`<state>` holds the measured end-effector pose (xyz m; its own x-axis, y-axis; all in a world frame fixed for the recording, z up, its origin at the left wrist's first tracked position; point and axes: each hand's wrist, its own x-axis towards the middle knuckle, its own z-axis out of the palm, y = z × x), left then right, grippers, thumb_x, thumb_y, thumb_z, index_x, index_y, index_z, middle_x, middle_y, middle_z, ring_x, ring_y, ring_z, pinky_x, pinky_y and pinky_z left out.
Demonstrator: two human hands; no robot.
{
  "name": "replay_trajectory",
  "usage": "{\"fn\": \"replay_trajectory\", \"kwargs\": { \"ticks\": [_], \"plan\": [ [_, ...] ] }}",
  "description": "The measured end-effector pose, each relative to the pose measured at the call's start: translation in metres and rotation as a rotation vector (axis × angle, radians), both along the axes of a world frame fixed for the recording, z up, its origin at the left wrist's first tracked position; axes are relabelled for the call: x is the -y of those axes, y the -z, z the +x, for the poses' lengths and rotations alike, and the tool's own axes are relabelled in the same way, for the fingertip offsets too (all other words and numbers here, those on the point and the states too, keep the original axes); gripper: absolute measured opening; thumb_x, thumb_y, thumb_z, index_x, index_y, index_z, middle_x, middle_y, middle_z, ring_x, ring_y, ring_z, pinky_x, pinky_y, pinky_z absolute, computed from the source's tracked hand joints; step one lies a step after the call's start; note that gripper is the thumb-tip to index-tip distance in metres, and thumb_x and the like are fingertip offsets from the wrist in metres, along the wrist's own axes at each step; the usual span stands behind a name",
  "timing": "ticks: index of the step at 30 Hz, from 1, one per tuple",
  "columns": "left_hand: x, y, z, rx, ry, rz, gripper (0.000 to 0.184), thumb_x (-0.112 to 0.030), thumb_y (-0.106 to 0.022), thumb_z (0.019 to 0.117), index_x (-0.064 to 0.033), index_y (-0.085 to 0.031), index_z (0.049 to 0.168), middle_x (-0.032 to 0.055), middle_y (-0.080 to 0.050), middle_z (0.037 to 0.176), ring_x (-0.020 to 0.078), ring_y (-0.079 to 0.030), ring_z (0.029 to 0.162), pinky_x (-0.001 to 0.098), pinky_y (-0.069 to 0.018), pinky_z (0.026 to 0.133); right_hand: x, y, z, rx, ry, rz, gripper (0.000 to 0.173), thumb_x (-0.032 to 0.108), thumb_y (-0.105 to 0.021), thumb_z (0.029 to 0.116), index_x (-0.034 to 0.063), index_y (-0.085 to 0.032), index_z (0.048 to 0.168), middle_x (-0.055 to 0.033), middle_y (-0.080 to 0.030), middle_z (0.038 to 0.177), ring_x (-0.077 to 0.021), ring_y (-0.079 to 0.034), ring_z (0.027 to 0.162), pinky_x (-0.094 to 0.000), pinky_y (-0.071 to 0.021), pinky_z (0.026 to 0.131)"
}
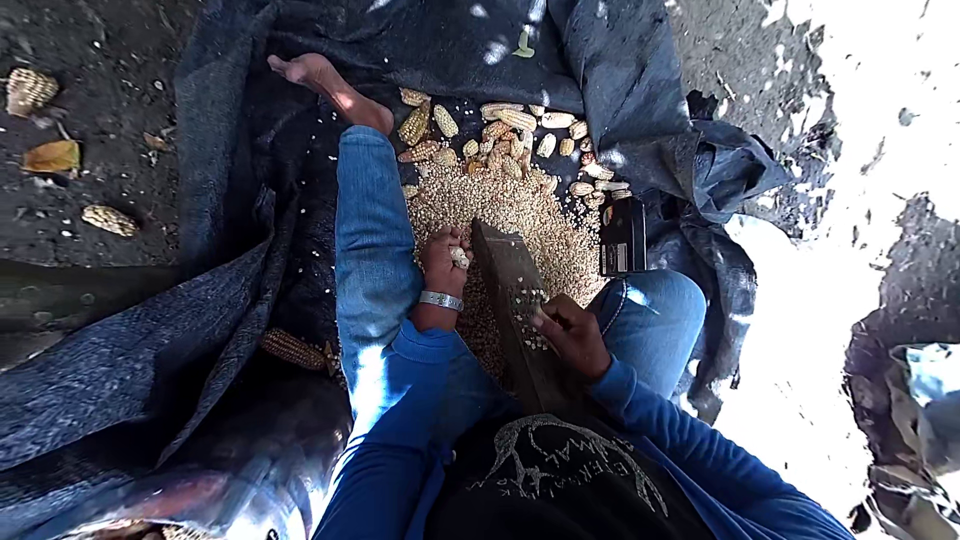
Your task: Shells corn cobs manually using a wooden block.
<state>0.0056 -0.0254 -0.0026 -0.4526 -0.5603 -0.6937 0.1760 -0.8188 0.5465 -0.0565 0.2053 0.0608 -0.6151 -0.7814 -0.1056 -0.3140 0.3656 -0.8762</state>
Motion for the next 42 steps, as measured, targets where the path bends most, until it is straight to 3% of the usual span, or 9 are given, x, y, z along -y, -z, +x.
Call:
{"fn": "replay_trajectory", "kwargs": {
  "ticks": [4, 8, 13, 19, 24, 26, 31, 38, 42],
  "plan": [
    [0.002, 0.003, -0.018, -0.011, -0.074, 0.102, 0.02, 0.001, -0.049, 0.0932, -0.0107, -0.058, 0.106, 0.0045, -0.062, 0.091, 0.0115, -0.058, 0.06, 0.0241, -0.05, 0.048, 0.002, 0.018, 0.015, -0.579, -0.102, 0.091, 0.032, 0.031, -0.063, 0.0974, 0.0033, -0.073, 0.083, -0.015, -0.065, 0.081, -0.03, -0.064, 0.078, -0.0436, -0.0535, 0.072],
    [-0.012, 0.007, -0.009, -0.013, 0.077, 0.02, 0.025, -0.008, -0.051, 0.0954, -0.0182, -0.057, 0.117, 0.0006, -0.06, 0.1, 0.0106, -0.058, 0.068, 0.0249, -0.051, 0.055, 0.056, 0.044, -0.013, -0.533, -0.123, 0.305, 0.027, 0.018, -0.064, 0.0948, -0.0036, -0.072, 0.08, -0.02, -0.067, 0.084, -0.0399, -0.068, 0.085, -0.0561, -0.0557, 0.075],
    [-0.012, 0.006, -0.007, 0.004, 0.022, 0.031, 0.017, -0.008, -0.051, 0.0972, -0.0164, -0.058, 0.111, 0.0002, -0.06, 0.094, 0.01, -0.058, 0.066, 0.0233, -0.05, 0.054, 0.078, 0.046, -0.015, -0.587, -0.117, 0.404, 0.026, 0.021, -0.064, 0.0957, -0.002, -0.072, 0.087, -0.0191, -0.07, 0.097, -0.0378, -0.07, 0.092, -0.0539, -0.0582, 0.071],
    [-0.011, -0.007, 0.013, -0.037, -0.007, -0.026, 0.017, -0.007, -0.05, 0.0977, -0.019, -0.056, 0.108, -0.0022, -0.058, 0.092, 0.0091, -0.057, 0.066, 0.0238, -0.0516, 0.056, 0.023, 0.039, 0.002, -0.628, -0.116, 0.086, 0.029, 0.03, -0.07, 0.0937, 0.0027, -0.075, 0.084, -0.0126, -0.072, 0.083, -0.0272, -0.071, 0.076, -0.0434, -0.0605, 0.067],
    [-0.016, -0.03, 0.021, 0.039, 0.012, -0.03, 0.015, -0.01, -0.05, 0.099, -0.0196, -0.055, 0.109, -0.0017, -0.054, 0.095, 0.0078, -0.053, 0.065, 0.021, -0.0469, 0.054, 0.009, 0.02, 0.019, -0.796, -0.147, 0.128, 0.028, 0.024, -0.069, 0.089, 0.0002, -0.066, 0.075, -0.017, -0.069, 0.08, -0.0304, -0.07, 0.069, -0.0417, -0.0567, 0.054],
    [-0.019, -0.03, 0.013, 0.081, 0.037, 0.007, 0.017, -0.01, -0.051, 0.0992, -0.0183, -0.054, 0.114, 0.0002, -0.053, 0.098, 0.0096, -0.052, 0.068, 0.0232, -0.0465, 0.055, 0.036, 0.028, 0.012, -0.778, -0.131, 0.255, 0.026, 0.022, -0.07, 0.0892, -0.0015, -0.069, 0.077, -0.0184, -0.071, 0.085, -0.034, -0.072, 0.075, -0.0474, -0.0583, 0.057],
    [-0.029, -0.022, 0.014, 0.039, 0.079, 0.026, 0.011, -0.018, -0.051, 0.1018, -0.0201, -0.058, 0.11, -0.0016, -0.055, 0.096, 0.0087, -0.054, 0.067, 0.0228, -0.0478, 0.056, 0.092, 0.042, -0.031, -0.539, -0.142, 0.687, 0.03, 0.023, -0.058, 0.1022, -0.0033, -0.068, 0.114, -0.0229, -0.066, 0.126, -0.0426, -0.065, 0.115, -0.0596, -0.0561, 0.086],
    [-0.006, -0.017, 0.01, 0.015, -0.004, -0.019, 0.017, -0.005, -0.05, 0.0955, -0.0175, -0.055, 0.105, -0.0004, -0.057, 0.093, 0.0101, -0.056, 0.066, 0.024, -0.0506, 0.055, 0.1, 0.052, -0.034, -0.555, -0.12, 0.766, 0.033, 0.029, -0.055, 0.1035, 0.0006, -0.068, 0.114, -0.0206, -0.067, 0.122, -0.0418, -0.064, 0.115, -0.0594, -0.0555, 0.086],
    [-0.021, -0.038, 0.028, 0.053, 0.063, 0.019, 0.015, -0.013, -0.051, 0.1002, -0.0187, -0.055, 0.114, -0.0001, -0.055, 0.096, 0.0098, -0.054, 0.068, 0.024, -0.0474, 0.056, 0.102, 0.051, -0.031, -0.52, -0.1, 0.813, 0.036, 0.033, -0.052, 0.105, 0.0031, -0.067, 0.119, -0.0203, -0.067, 0.125, -0.0415, -0.064, 0.117, -0.0602, -0.0547, 0.089]
  ]
}}
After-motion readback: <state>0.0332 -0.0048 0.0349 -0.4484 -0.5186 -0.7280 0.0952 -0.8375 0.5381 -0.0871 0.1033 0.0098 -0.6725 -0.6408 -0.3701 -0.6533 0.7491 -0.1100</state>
